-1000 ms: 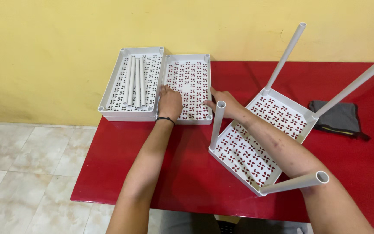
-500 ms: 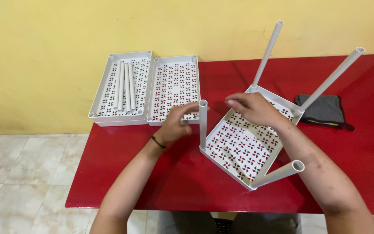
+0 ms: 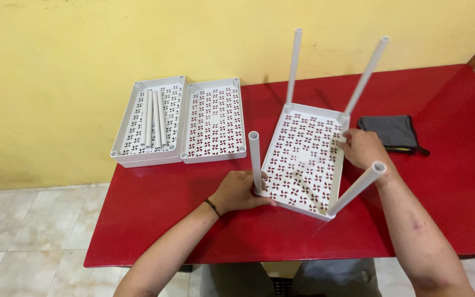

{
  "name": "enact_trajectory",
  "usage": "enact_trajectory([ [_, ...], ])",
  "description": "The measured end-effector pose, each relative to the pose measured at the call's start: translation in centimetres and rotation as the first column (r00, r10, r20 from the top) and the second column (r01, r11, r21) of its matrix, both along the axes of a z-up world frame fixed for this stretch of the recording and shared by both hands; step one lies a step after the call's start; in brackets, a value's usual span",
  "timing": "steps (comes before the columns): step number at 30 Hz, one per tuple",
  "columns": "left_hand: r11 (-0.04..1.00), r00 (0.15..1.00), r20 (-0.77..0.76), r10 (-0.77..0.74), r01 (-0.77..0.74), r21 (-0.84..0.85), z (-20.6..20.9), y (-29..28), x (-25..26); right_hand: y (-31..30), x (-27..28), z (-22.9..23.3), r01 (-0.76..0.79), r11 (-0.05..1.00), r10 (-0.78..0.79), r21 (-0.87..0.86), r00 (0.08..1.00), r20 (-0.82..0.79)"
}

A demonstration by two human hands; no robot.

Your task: The person disassembles a white plastic two-tier storage rack on a red table. They remove the top tray, then detach the four vertical support poles from the bottom tray, placing the poles inside the tray. They repeat the process for the second rack, then use a cloth to wipe one of the poles.

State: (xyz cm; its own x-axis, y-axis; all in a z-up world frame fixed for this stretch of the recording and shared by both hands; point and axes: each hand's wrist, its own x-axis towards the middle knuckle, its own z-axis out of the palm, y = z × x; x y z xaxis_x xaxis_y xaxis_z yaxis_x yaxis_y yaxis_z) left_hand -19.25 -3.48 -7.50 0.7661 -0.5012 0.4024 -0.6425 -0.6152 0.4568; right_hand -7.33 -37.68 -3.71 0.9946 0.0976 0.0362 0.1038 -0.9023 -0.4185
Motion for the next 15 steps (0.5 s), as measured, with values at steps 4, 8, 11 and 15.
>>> enact_trajectory([
  [4, 0.998, 0.987, 0.146, 0.061, -0.057, -0.036, -1.1, -1.9, 1.2, -1.6, 3.5, -3.9, -0.421, 0.752, 0.307, 0.507, 0.905, 0.296],
  [8, 0.973, 0.964, 0.161, 0.211, -0.192, -0.125, -1.2, -3.8, 3.4, -2.7, 4.5, -5.2, -0.211, 0.504, 0.146, 0.838, 0.977, 0.158],
  [11, 0.926, 0.91, 0.191, 0.369, -0.341, -0.163, -1.0, -4.5, 4.5, -2.4, 3.5, -4.7, -0.283, 0.306, 0.161, 0.909, 0.956, 0.244],
  [15, 0.884, 0.657, 0.591, 0.467, -0.359, -0.299, -0.2, -3.7, 4.7, -0.3, 0.4, -3.5, -0.483, 0.528, 0.232, 0.698, 0.873, 0.429],
])
